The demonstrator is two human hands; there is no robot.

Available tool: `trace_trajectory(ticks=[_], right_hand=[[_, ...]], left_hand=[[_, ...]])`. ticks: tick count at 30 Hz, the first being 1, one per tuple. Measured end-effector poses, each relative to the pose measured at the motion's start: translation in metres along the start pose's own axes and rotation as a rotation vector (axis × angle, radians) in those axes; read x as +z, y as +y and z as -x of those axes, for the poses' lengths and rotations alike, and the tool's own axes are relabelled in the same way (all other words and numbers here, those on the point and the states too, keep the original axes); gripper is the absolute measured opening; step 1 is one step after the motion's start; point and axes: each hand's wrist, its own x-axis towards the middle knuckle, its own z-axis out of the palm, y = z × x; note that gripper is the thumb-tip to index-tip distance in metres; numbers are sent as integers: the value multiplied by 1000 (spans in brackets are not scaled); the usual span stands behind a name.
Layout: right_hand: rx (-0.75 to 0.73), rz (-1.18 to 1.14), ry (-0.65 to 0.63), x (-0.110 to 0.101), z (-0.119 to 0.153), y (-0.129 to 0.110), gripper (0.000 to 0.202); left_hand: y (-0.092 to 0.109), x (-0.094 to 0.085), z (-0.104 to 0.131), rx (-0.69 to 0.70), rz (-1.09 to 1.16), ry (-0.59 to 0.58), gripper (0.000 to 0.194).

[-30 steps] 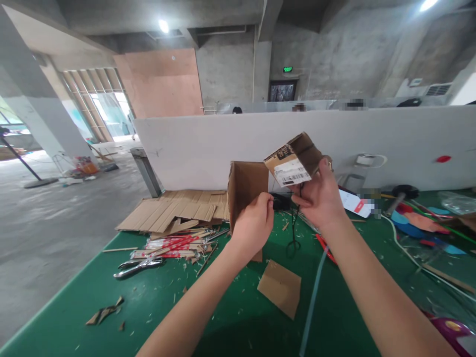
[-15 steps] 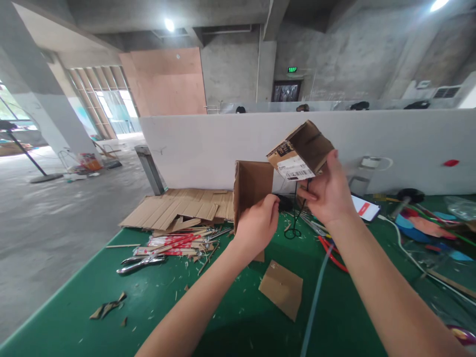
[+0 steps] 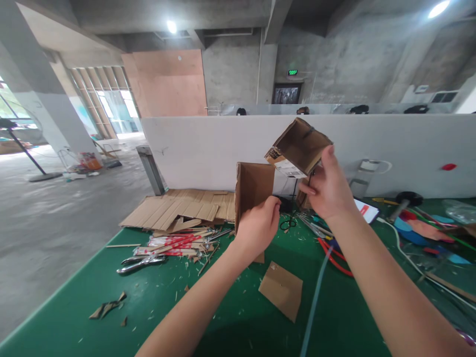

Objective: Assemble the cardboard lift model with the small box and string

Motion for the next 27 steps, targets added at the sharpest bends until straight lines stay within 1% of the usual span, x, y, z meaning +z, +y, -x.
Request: trace_trajectory(ticks=[12,17,23,27], right_hand=[[-59,112,8,0,-2,-2,47],[-58,126,-6,-1,-2,-2,46],[-61,93,17,2,0,-2,44],[-107,130,-3,3,2,-3,40]], left_hand=[[-1,0,2,7,0,7,22],[-1,-1,3,15,-12,5,22],[-2,1,3,30,-11,24,21],[-3,1,2,36,-3,24,21]])
